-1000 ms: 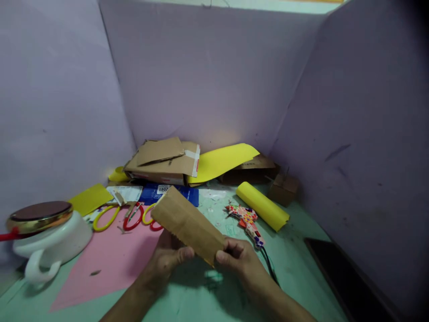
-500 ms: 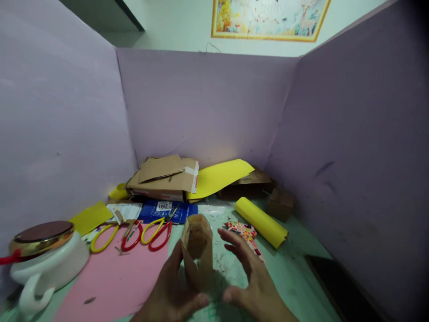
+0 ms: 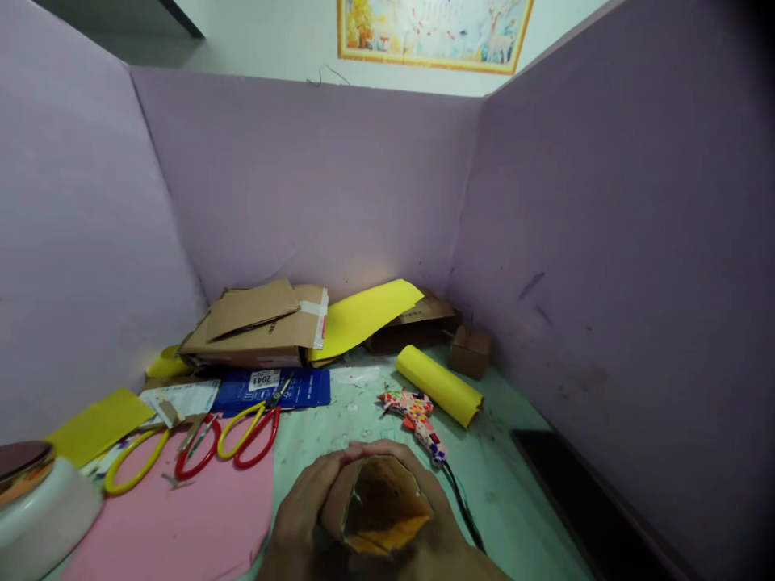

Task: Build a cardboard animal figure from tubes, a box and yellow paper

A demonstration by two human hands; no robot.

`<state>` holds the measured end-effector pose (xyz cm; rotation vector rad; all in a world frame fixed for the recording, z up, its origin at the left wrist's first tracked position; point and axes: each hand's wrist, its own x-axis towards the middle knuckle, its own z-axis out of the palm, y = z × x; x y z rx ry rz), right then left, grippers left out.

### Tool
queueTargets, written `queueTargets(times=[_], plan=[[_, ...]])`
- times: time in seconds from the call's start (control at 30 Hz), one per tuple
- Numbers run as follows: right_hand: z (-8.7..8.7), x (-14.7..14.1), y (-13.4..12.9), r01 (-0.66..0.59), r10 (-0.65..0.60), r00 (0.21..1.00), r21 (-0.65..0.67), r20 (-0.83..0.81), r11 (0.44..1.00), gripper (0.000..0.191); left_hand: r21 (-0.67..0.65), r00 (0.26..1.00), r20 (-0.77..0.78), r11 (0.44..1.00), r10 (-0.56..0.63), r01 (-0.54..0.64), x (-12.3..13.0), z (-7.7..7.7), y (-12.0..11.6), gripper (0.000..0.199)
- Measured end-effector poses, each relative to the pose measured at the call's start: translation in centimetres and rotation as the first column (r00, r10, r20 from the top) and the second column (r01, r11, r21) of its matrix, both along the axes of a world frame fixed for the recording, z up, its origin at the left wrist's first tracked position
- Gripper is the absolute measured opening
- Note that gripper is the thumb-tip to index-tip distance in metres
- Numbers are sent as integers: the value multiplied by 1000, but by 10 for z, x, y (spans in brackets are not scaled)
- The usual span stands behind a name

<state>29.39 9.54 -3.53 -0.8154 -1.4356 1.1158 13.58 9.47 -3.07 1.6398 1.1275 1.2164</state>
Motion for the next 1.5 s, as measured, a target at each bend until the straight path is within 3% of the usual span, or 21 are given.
queueTargets(times=[0.07, 0.17, 0.27, 0.37, 0.47, 0.53, 0.6, 0.67, 0.73, 0.83, 0.9, 1.0, 1.07, 1.17, 1.23, 1.3, 1.4, 1.5], plan=[[10, -2, -3, -55, 55, 998, 28, -29, 998, 62, 30, 999, -32, 999, 23, -22, 2, -1, -1, 33], [17, -2, -3, -24, 22, 999, -77, -29, 997, 55, 95, 989, -126, 993, 75, -63, 5, -3, -3, 32], [16, 1, 0, 26, -41, 995, -169, -88, 985, 64, 102, 985, -168, 995, 37, -20, 2, -3, -4, 65], [12, 4, 5, 64, -96, 986, -227, -135, 972, 73, 13, 984, -147, 995, -98, 101, -3, 1, -3, 85], [10, 5, 10, 103, -130, 987, -239, -97, 966, 70, -106, 974, -175, 986, -143, 126, -2, 8, -2, 73], [7, 5, 13, 44, -72, 991, -240, -108, 970, 71, -172, 971, -179, 977, -160, 129, 0, 12, -1, 67], [5, 9, 18, -4, -31, 989, -232, -147, 973, 80, -211, 977, -115, 966, -179, 152, -2, 15, 2, 67], [6, 16, 22, 39, -75, 982, -200, -175, 979, 88, -254, 974, -20, 944, -225, 213, -8, 17, 5, 70], [9, 27, 25, 120, -140, 981, -148, -137, 982, 78, -329, 951, 37, 895, -307, 302, -15, 19, 9, 70], [14, 40, 27, 162, -163, 987, -70, -7, 984, 47, -410, 898, 56, 810, -436, 419, -22, 27, 12, 64], [13, 43, 28, 119, -117, 993, -73, 30, 990, 39, -422, 887, 60, 794, -458, 438, -23, 32, 12, 61], [5, 37, 28, 4, 9, 997, -159, 82, 987, 42, -416, 870, -1, 791, -493, 448, -23, 34, 15, 57], [-1, 32, 27, 34, -6, 991, -214, 132, 976, 43, -383, 887, -109, 843, -449, 379, -27, 29, 18, 56], [-7, 27, 28, 191, -175, 982, -319, 78, 928, 45, -289, 983, -138, 954, -121, 77, -36, 16, 24, 59], [-8, 25, 30, 240, -273, 962, -395, -28, 887, 46, -248, 988, -1, 957, 154, -150, -41, 8, 26, 59], [-8, 25, 32, 249, -339, 932, -454, -128, 856, 45, -232, 940, 114, 929, 321, -289, -41, 4, 26, 57], [-6, 23, 32, 206, -364, 906, -525, -216, 826, 48, -251, 935, 92, 916, 343, -312, -36, 0, 22, 49], [-5, 21, 28, 239, -361, 921, -520, -146, 820, 50, -179, 954, -22, 938, 298, -297, -29, -3, 18, 29]])
